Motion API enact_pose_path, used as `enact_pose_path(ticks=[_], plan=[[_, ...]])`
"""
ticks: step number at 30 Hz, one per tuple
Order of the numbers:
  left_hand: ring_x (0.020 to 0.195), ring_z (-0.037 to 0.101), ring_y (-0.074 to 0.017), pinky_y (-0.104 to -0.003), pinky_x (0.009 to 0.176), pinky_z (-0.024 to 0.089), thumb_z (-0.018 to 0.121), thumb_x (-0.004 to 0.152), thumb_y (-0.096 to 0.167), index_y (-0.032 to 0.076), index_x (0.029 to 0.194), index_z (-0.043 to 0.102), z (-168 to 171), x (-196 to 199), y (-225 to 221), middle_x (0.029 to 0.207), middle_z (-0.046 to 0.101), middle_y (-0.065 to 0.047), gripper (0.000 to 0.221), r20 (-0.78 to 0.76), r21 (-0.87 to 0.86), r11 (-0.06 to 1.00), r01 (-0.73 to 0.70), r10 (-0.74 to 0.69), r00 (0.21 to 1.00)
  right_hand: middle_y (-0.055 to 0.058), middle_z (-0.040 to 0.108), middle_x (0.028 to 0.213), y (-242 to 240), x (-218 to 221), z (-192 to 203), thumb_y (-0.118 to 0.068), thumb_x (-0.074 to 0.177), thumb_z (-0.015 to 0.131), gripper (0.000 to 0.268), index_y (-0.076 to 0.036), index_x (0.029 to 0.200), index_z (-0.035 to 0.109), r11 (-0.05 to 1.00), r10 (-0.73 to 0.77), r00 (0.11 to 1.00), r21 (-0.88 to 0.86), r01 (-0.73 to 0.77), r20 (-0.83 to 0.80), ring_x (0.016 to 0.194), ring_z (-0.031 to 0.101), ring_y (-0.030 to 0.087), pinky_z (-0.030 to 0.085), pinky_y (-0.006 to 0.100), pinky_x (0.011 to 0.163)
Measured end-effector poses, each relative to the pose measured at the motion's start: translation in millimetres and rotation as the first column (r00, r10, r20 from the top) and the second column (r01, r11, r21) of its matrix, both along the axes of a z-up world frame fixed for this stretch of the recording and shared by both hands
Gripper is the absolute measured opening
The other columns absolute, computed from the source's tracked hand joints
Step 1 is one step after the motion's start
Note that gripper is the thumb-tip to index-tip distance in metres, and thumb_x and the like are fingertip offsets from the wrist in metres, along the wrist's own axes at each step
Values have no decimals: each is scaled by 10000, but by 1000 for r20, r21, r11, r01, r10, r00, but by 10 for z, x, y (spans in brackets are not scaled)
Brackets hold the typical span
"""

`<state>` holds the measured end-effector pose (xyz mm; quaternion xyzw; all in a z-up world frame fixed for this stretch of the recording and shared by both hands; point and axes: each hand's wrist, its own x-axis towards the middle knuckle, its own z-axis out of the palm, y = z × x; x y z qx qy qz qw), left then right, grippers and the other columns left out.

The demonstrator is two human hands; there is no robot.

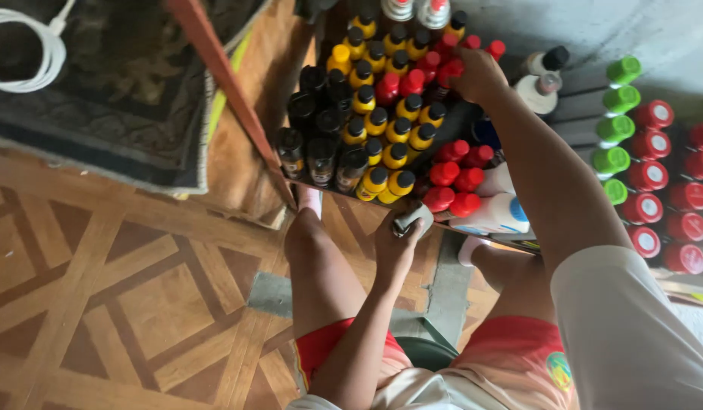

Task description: Wiping down and organizing bottles of automotive fluids on a shelf.

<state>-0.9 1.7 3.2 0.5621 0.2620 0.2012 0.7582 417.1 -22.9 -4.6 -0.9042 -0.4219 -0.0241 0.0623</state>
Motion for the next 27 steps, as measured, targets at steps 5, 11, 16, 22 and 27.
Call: enact_pose_path(ticks=[5, 11, 16, 22, 27], plan=[[840, 613, -161, -286, 769, 513, 681, 935, 144, 60, 1152, 631, 18, -43, 27, 981, 679, -69, 238, 73, 26, 997, -69, 67, 995, 284, 666, 1077, -67, -157, 70, -63, 813, 761, 347, 32, 1142, 702, 989, 46, 999, 136, -49, 29, 919, 632, 473, 531, 523, 807], [961, 648, -201, -317, 851, 523, 604, 991, 217, 40, 1233, 613, -51, -130, -21, 1109, 701, -109, 300, 94, -65, 997, -38, 44, 995, 164, 625, 1027, -568, -765, 965, -158, 883, 787, 214, -22, 1043, 744, 953, 39, 994, 294, -67, 100, 827, 600, 371, 517, 469, 729], [1101, 693, -221, -307, 941, 540, 612, 970, 168, -64, 1290, 664, 106, -153, -143, 1257, 731, -149, 399, 167, -148, 989, 6, 19, 986, 199, 619, 1049, -1278, -1830, 2149, 7, 874, 828, 312, 52, 1161, 713, 829, 82, 983, 536, -158, 163, 871, 596, 370, 503, 457, 801], [1088, 600, -173, -408, 1032, 485, 643, 1021, 174, 24, 1260, 715, 633, -290, -605, 1185, 724, -153, 292, 117, 21, 992, -121, 118, 986, 129, 695, 877, -2062, -2890, 2231, -149, 883, 734, 126, -169, 980, 811, 813, -15, 979, 567, 130, -202, 760, 675, 338, 535, 413, 721], [1238, 592, -287, -516, 1093, 441, 564, 1015, 457, 48, 1432, 584, 223, -444, -1034, 1344, 639, -203, 584, 160, 22, 866, 499, -495, 854, 191, 716, 860, -2208, -3582, 1681, -202, 814, 843, 428, -40, 1197, 739, 747, 98, 697, 515, 420, -711, 752, 666, 233, 589, 413, 722]])
